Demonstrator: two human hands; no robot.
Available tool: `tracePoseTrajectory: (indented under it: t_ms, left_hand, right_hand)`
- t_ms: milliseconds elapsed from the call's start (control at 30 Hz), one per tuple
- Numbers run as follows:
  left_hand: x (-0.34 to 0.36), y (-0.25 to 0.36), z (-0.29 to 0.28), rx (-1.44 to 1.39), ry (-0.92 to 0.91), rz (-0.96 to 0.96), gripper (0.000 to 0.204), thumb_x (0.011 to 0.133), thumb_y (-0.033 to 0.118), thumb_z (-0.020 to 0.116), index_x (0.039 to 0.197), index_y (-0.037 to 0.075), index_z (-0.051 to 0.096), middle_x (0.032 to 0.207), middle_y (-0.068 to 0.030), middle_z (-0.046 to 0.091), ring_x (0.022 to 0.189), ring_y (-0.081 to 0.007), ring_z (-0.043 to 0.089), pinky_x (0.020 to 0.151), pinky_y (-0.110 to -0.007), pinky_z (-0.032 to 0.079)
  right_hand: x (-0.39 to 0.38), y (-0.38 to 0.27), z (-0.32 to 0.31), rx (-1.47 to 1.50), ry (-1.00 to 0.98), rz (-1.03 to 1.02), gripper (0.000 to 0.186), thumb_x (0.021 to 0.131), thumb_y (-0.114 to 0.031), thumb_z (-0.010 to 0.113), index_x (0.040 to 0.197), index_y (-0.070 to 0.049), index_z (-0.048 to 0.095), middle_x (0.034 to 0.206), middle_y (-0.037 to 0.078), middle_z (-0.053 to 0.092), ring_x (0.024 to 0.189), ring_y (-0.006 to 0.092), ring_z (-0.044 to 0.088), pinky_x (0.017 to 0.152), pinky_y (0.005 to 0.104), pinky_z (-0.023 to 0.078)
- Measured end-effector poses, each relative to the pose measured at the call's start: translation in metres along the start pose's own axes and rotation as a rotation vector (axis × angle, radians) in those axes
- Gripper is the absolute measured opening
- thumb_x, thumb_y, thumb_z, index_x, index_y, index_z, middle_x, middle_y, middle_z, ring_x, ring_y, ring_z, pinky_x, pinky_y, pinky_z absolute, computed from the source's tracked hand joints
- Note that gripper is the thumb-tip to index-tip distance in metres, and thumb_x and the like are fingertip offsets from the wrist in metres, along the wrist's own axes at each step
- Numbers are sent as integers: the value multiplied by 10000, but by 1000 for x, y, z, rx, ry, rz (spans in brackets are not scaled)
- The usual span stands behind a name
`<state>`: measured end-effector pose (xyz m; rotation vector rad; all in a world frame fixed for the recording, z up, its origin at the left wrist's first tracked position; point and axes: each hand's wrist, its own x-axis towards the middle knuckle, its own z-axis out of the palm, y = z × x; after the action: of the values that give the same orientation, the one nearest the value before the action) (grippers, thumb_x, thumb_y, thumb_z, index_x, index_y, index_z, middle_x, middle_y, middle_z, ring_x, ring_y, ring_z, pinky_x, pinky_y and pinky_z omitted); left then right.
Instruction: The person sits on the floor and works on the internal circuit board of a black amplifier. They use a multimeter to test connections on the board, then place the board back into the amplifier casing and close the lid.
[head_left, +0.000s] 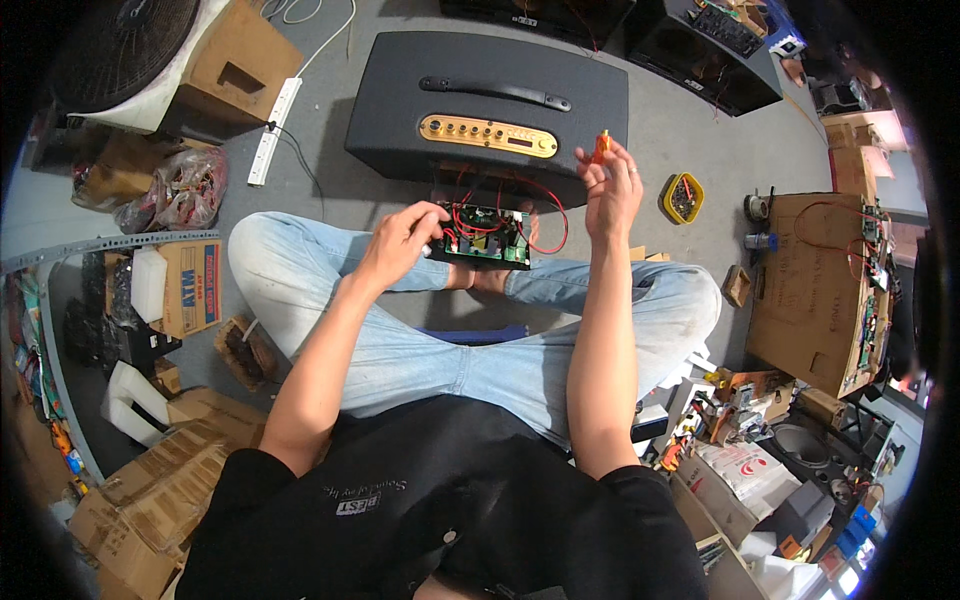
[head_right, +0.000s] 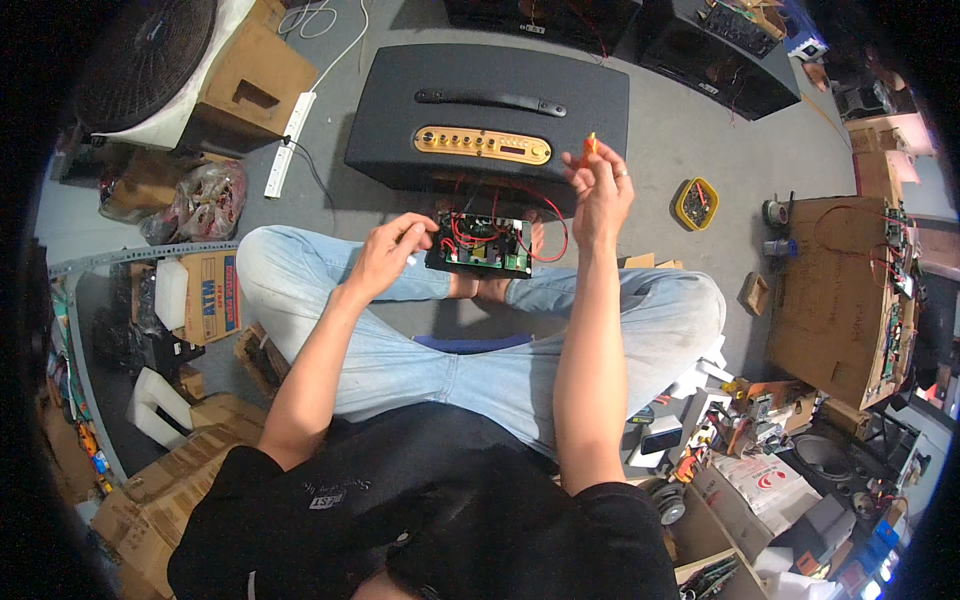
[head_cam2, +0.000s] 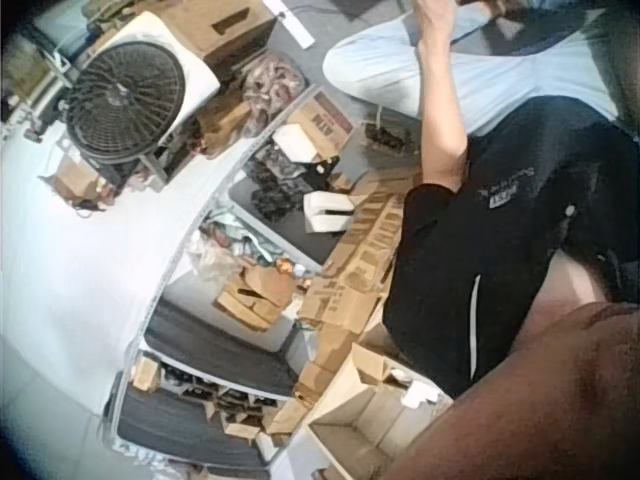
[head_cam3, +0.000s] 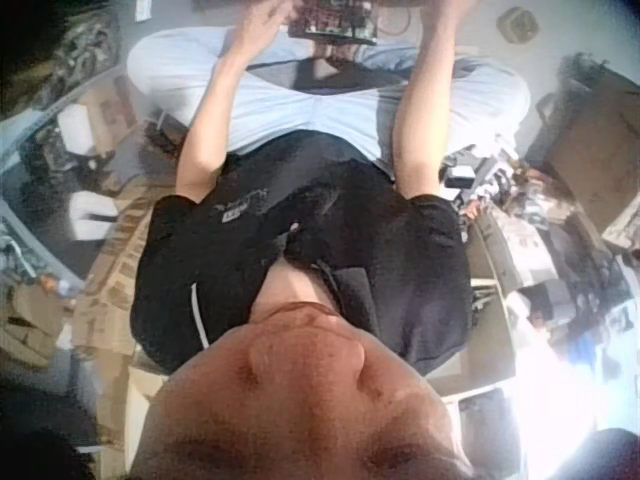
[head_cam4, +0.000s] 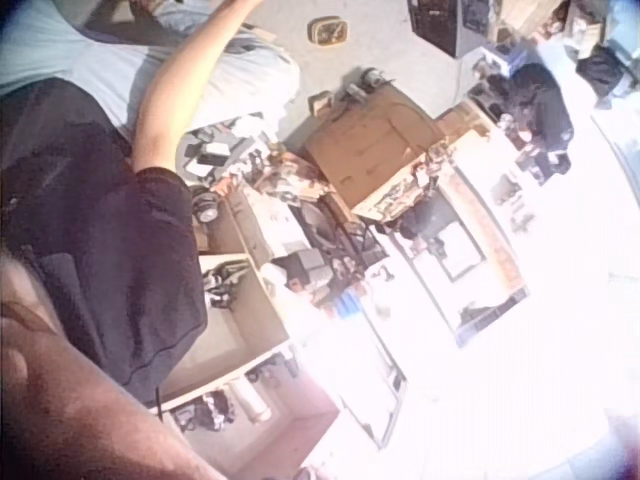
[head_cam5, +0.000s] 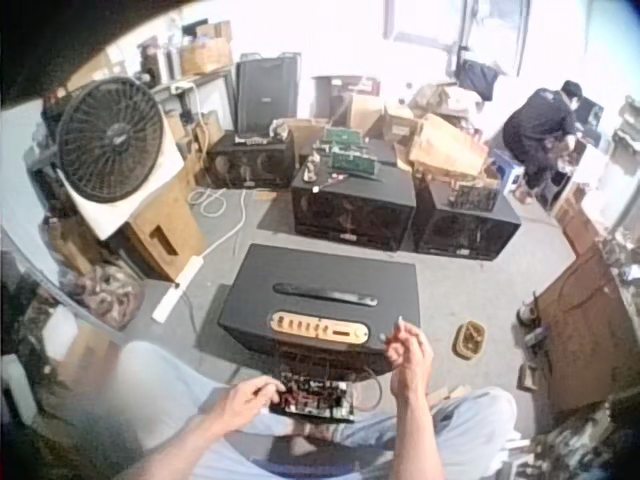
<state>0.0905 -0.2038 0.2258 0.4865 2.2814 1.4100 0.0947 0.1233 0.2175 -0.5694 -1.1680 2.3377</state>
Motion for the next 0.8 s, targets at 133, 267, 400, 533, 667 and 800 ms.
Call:
tracePoseTrajectory:
  t_ms: [133, 267, 400, 533, 667, 800]
  left_hand:
    - [20, 21, 18, 18, -113, 247, 236, 1021, 193, 601, 1185, 54, 698, 961, -137, 714, 891, -232, 685, 771, -361, 537]
    - [33, 16, 34, 283, 64, 440, 183, 936, 156, 696, 1064, 29, 726, 906, -124, 678, 856, -289, 648, 767, -402, 525]
    - [35, 13, 48, 279, 284, 465, 152, 931, 149, 705, 992, 13, 732, 946, -107, 660, 925, -304, 622, 819, -417, 504]
    - [39, 6, 45, 139, 230, 334, 176, 954, 168, 681, 1015, 11, 730, 936, -121, 676, 933, -313, 622, 842, -429, 497]
    - [40, 2, 42, 174, 238, 352, 181, 952, 184, 680, 1009, 22, 733, 909, -105, 688, 885, -306, 631, 838, -422, 488]
    - [40, -3, 47, 295, 288, 445, 138, 926, 150, 702, 981, 29, 737, 859, -84, 675, 848, -287, 636, 788, -411, 472]
  right_hand:
    - [-48, 3, 1, 80, -83, 169, 261, 1035, -172, 544, 1184, 31, 613, 1015, 126, 694, 805, 215, 721, 644, 292, 565]
    - [-101, 18, 0, 35, -107, 322, 193, 1018, -126, 612, 1164, -1, 629, 949, 104, 715, 750, 164, 692, 618, 260, 528]
    - [-106, 28, 6, -197, -166, 259, 184, 1017, -160, 682, 1136, -21, 663, 921, 68, 717, 732, 115, 658, 625, 243, 499]
    - [-107, 39, 7, -450, -286, 163, 191, 1017, -168, 696, 1130, -15, 679, 898, 44, 721, 728, 82, 639, 622, 226, 478]
    - [-112, 47, 20, -602, -276, 37, 200, 1020, -198, 694, 1069, -5, 688, 842, 27, 713, 678, 73, 620, 599, 238, 480]
    - [-112, 46, 25, -978, -273, -173, 183, 978, -175, 728, 1003, 6, 706, 755, 70, 697, 621, 99, 603, 572, 285, 479]
